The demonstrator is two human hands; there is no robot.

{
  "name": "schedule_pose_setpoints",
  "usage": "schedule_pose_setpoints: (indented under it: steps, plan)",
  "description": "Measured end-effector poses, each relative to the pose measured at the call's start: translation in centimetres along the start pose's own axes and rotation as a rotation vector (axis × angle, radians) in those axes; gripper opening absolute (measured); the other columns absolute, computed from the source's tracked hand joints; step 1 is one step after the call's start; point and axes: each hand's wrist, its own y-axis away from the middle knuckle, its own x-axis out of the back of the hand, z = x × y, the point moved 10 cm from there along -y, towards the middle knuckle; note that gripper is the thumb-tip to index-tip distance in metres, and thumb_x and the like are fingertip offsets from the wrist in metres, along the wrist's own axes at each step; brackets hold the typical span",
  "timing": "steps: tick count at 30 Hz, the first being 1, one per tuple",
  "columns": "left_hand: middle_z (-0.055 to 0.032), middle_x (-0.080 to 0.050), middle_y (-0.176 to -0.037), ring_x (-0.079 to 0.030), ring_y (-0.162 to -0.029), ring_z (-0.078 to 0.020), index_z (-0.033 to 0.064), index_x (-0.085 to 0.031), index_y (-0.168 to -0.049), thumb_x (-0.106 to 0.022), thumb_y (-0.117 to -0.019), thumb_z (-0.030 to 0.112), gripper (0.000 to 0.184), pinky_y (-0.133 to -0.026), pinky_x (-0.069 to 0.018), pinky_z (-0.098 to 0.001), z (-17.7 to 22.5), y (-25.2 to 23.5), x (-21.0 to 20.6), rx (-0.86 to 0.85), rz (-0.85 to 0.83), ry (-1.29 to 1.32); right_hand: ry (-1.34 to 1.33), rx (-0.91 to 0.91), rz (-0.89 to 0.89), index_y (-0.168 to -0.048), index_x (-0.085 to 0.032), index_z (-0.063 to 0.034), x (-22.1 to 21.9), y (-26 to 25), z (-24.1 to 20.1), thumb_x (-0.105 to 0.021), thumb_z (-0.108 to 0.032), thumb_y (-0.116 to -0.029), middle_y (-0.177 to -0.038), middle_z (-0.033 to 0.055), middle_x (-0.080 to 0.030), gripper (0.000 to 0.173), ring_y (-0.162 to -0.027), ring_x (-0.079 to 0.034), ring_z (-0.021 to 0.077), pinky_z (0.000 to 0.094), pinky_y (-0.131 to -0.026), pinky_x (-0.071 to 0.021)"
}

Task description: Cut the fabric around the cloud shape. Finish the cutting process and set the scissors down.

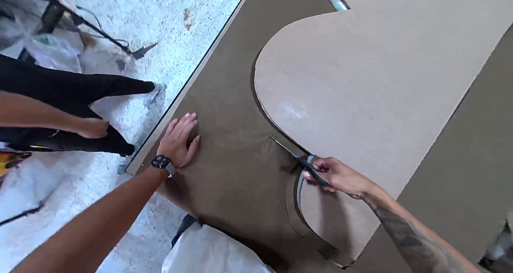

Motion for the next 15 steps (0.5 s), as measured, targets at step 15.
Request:
schedule_pose_setpoints:
  steps: [15]
  plan:
    - [0.0006,-0.039,-0.165,-0.027,-0.156,-0.0168,0.0137,-0.052,-0.151,-0.039,-0.1022,0.05,0.062,-0.128,-0.0239,-0.0493,-0.5,-0.1,-0.2,0.003,0.03,-0.013,0.04,-0.019,0.016,-0.089,-0.063,-0.0141,-1.1,-1.6,-2.4,-0.073,-0.062,-0.0873,-0.071,0.0017,-0.058,0.049,-0.055,-0.055,0.0119,0.0278,-0.052,-0.0479]
